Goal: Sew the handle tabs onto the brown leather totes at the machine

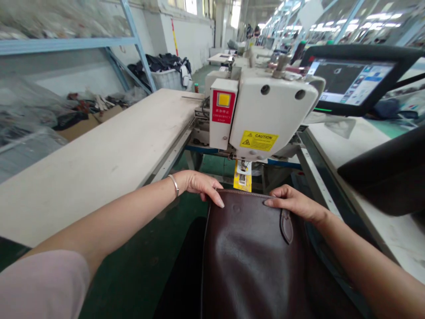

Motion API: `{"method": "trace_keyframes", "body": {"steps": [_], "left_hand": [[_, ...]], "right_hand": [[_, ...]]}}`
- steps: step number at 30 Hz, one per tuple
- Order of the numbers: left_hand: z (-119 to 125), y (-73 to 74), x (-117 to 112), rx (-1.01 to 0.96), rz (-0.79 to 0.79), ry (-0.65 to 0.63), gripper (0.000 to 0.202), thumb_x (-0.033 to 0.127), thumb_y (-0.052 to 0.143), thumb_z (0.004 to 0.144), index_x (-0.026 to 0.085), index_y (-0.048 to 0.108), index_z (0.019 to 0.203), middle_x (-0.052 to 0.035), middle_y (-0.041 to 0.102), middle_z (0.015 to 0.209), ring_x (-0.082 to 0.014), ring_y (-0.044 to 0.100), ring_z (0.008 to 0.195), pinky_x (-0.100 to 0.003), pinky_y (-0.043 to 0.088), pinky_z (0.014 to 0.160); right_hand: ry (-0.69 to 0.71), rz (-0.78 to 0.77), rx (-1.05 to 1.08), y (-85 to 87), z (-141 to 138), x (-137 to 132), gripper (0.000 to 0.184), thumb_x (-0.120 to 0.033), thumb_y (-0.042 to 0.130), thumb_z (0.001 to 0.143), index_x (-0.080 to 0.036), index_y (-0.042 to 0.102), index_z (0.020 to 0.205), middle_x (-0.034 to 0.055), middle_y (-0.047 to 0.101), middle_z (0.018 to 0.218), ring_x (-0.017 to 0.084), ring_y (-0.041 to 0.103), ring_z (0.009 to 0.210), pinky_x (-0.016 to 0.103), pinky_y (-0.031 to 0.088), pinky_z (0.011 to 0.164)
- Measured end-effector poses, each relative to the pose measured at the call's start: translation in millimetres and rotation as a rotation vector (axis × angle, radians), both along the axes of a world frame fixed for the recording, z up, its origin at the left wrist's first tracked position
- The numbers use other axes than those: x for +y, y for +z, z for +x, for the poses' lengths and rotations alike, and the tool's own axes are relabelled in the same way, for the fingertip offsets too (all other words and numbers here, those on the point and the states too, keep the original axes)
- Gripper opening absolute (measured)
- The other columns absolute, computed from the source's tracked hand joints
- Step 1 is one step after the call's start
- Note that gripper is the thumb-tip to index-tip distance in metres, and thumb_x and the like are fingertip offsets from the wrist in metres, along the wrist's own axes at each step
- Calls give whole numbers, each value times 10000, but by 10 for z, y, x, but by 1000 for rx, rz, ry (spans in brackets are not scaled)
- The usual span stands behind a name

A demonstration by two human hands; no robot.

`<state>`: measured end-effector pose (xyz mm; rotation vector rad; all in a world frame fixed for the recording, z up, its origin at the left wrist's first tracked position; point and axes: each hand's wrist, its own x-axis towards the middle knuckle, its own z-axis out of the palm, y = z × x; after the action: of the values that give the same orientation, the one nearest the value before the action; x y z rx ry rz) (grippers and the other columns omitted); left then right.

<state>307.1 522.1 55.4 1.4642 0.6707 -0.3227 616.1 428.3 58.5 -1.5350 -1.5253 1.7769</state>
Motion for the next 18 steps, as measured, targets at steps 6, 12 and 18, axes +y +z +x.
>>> {"method": "trace_keyframes", "body": {"steps": [6, 12, 18], "left_hand": [[52, -138, 249, -97, 59, 61, 409, 416, 823, 626, 206, 711, 959, -10, 705, 987, -186, 619, 955, -301, 459, 859], [65, -262, 376, -253, -85, 283, 436, 383, 828, 652, 211, 664, 1018, -16, 652, 1030, -167, 610, 924, -281, 505, 747], [100, -321, 347, -292, -140, 288, 386, 385, 814, 693, 191, 669, 993, -46, 650, 1015, -194, 620, 924, -326, 563, 708]], "right_hand": [[-100, -30, -21, -6, 97, 300, 635, -655, 860, 537, -152, 472, 534, -36, 424, 460, 48, 364, 374, 172, 272, 378], [-127, 8, -7, -111, 196, 540, 678, -642, 870, 532, -165, 389, 522, -58, 364, 464, 33, 321, 389, 170, 236, 392], [-85, 102, 7, -246, 255, 681, 686, -626, 863, 558, -172, 349, 525, -75, 297, 477, 25, 245, 430, 181, 168, 420]]}}
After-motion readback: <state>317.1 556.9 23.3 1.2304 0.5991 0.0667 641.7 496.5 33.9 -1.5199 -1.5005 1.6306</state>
